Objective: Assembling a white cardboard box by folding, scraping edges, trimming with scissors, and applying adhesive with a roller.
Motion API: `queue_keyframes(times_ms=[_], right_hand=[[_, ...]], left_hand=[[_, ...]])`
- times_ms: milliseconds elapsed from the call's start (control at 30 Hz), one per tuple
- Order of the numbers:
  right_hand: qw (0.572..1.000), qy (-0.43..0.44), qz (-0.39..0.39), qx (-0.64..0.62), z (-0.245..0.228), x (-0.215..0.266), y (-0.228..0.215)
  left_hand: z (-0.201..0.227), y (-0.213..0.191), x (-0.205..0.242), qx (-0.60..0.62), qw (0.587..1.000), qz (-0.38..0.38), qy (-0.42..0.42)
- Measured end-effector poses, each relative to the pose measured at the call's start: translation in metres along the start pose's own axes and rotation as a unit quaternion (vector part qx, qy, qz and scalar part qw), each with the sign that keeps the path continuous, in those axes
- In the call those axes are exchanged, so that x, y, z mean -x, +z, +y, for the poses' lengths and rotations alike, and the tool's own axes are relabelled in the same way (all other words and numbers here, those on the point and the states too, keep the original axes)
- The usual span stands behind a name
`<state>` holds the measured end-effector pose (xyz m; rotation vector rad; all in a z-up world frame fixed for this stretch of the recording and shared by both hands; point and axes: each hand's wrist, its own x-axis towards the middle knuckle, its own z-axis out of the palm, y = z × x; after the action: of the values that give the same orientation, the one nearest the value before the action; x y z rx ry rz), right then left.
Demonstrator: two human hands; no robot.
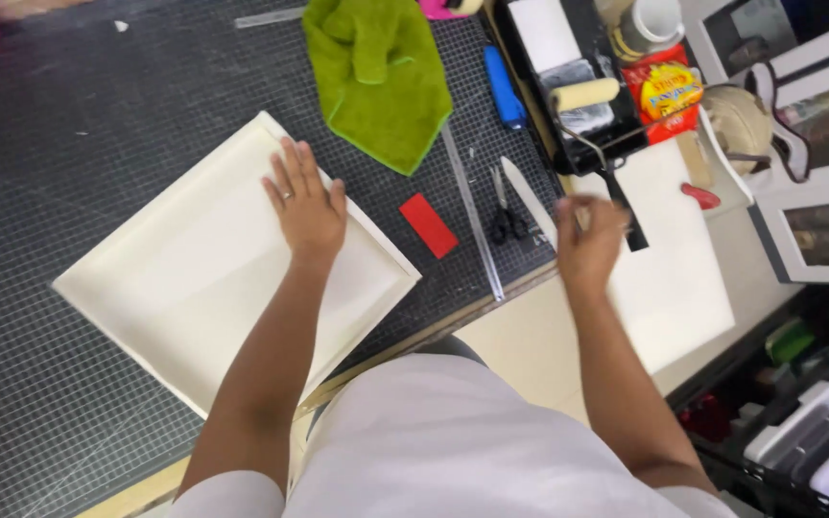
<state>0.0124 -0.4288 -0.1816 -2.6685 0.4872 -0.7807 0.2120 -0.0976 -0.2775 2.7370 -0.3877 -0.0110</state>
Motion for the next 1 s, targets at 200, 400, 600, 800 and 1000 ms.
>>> queue_keyframes(times_ms=[200,400,600,800,1000], right_hand=[[0.915,0.193,-0.273,0.227,0.04,-0.061,-0.043],[0.895,0.172,-0.354,0.209,0.107,-0.071,-0.071],[0.872,0.086,-0.378,0.3,0.099,-0.108,-0.106],[0.886,0.057,-0.366,0.278,0.096,-0.149,-0.051],[0.923,0.131,-0.346,0.102,0.112,-0.157,-0.068]], left_hand=[[0.01,-0.017,-0.004,0.001,0.997,-0.06,-0.044],[0.017,-0.027,-0.003,0.003,0.994,-0.087,-0.067],[0.022,-0.029,-0.003,0.008,0.993,-0.084,-0.086],[0.023,-0.028,-0.003,-0.003,0.991,-0.092,-0.101],[0.022,-0.028,-0.002,-0.008,0.99,-0.092,-0.103]])
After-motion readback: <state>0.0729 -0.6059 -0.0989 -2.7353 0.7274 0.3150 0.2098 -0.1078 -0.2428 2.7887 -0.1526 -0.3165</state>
